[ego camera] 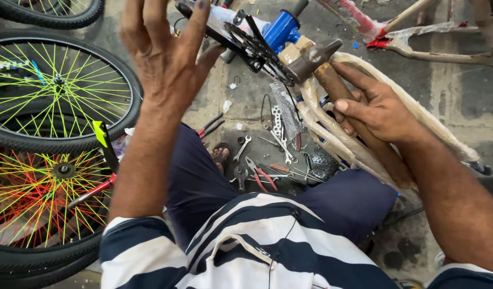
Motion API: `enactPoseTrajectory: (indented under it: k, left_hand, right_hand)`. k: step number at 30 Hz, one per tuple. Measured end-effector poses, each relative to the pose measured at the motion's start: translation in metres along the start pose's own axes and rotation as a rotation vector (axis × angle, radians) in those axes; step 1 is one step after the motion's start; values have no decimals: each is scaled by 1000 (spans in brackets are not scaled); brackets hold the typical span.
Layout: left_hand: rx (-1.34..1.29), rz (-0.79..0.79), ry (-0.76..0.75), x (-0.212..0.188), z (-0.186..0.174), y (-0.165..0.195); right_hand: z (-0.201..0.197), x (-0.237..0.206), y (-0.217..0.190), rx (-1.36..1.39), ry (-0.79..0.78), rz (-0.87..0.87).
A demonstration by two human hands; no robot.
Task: The person sits on the floor with a bicycle frame across their lap and fits the crankset and chainring to the frame. They position the crank arm, tap and drive components into place using a hammer, and turn the assembly by hand to check the fit.
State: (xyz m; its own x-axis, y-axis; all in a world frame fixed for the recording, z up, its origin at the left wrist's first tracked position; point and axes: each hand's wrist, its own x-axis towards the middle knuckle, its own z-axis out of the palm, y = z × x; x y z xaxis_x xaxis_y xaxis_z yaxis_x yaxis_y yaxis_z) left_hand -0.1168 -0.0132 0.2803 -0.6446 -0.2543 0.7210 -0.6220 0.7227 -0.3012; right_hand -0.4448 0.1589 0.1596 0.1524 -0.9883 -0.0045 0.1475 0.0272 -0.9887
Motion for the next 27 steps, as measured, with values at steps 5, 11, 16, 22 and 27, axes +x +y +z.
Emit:
enactPoseTrajectory:
  k: [5, 11, 16, 22, 27]
  left_hand:
    - [106, 243, -180, 1, 13, -26]
    - [-181, 236, -252, -1, 51, -60]
    - [-233, 209, -236, -9, 71, -66]
    - [-251, 224, -223, -15, 79, -72]
    - [-284, 255, -251, -11, 82, -79]
  right_hand:
    - [-2, -4, 2, -5, 43, 24]
    - [6, -8, 4, 70, 73, 16]
    - [7, -15, -27, 102, 306, -99]
    - [20, -17, -31, 33, 524, -191]
    - [8, -18, -21, -6, 468, -110]
